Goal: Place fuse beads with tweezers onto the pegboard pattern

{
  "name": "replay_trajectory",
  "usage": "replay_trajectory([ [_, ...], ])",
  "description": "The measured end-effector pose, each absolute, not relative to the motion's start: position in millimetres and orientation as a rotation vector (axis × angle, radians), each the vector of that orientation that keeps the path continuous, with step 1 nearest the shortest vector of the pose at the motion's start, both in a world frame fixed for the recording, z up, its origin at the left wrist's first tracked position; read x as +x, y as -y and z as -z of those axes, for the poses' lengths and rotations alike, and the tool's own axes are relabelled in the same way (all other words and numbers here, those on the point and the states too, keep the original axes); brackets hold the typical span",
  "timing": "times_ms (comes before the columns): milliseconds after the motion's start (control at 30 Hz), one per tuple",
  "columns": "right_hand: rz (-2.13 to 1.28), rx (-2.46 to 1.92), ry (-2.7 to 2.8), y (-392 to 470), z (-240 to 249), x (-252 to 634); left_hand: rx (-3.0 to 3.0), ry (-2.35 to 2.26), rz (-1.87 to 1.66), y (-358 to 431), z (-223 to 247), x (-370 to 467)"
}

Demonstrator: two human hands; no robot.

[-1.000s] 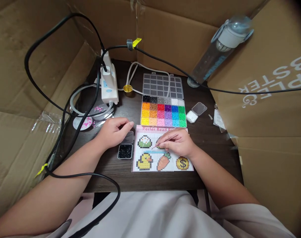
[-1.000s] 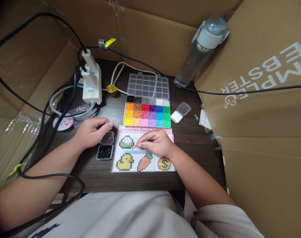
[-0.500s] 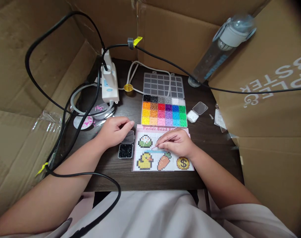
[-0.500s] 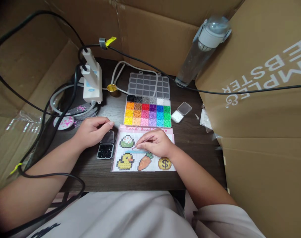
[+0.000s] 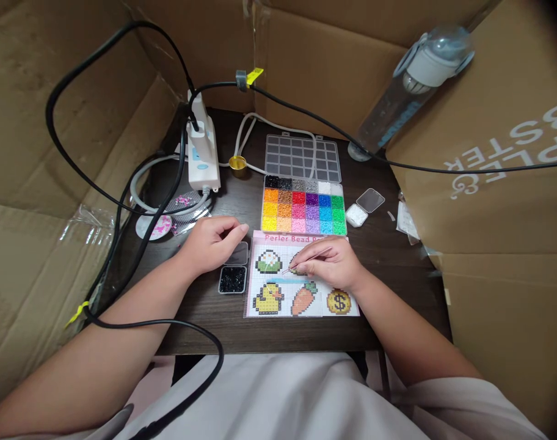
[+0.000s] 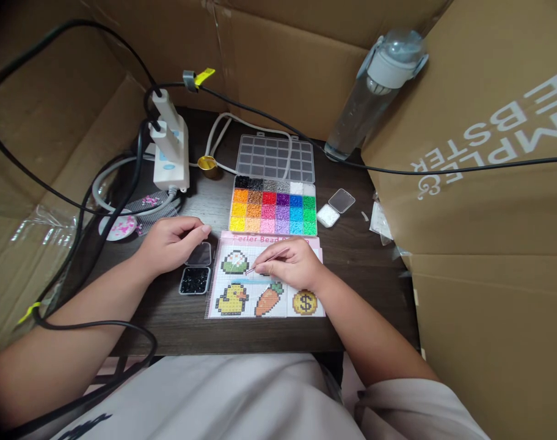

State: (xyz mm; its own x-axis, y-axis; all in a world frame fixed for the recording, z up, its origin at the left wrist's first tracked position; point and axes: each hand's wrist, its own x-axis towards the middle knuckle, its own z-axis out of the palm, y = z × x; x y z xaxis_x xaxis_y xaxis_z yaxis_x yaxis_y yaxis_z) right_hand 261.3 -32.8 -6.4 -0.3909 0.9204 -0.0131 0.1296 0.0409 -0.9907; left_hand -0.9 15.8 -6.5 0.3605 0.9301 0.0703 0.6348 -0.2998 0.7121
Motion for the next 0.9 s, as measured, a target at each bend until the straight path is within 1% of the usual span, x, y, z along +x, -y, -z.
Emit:
replay_trajectory([
  [133,-1.294,-1.119,1.498,30.5,0.0,280.2,2.03,-1.362,-0.646,-16.0,6.2,-2.5],
  [267,-0.95,-1.253,1.368,23.7,3.0,320.8,2.018,-1.351,-0.645,-17.1,5.8,-3.9],
  [367,-0.821,-1.285,1.242,16.5,8.9,346.3,2.027,-1.354,-0.648,-17.7,5.7,-4.3],
  [467,-0.793,-1.329,1.242,10.5,13.4,353.3,2.025,-1.363,-0.639,-17.8,5.7,-4.6],
  [700,-0.893,-1.416,1.304,7.5,18.1,332.1,2.037,-1.374,-0.626,-18.5,7.5,-5.2],
  [900,-0.908,-1.427,1.274,7.4,17.2,324.8,2.056,-1.349,-0.641,-18.9,6.4,-5.2],
])
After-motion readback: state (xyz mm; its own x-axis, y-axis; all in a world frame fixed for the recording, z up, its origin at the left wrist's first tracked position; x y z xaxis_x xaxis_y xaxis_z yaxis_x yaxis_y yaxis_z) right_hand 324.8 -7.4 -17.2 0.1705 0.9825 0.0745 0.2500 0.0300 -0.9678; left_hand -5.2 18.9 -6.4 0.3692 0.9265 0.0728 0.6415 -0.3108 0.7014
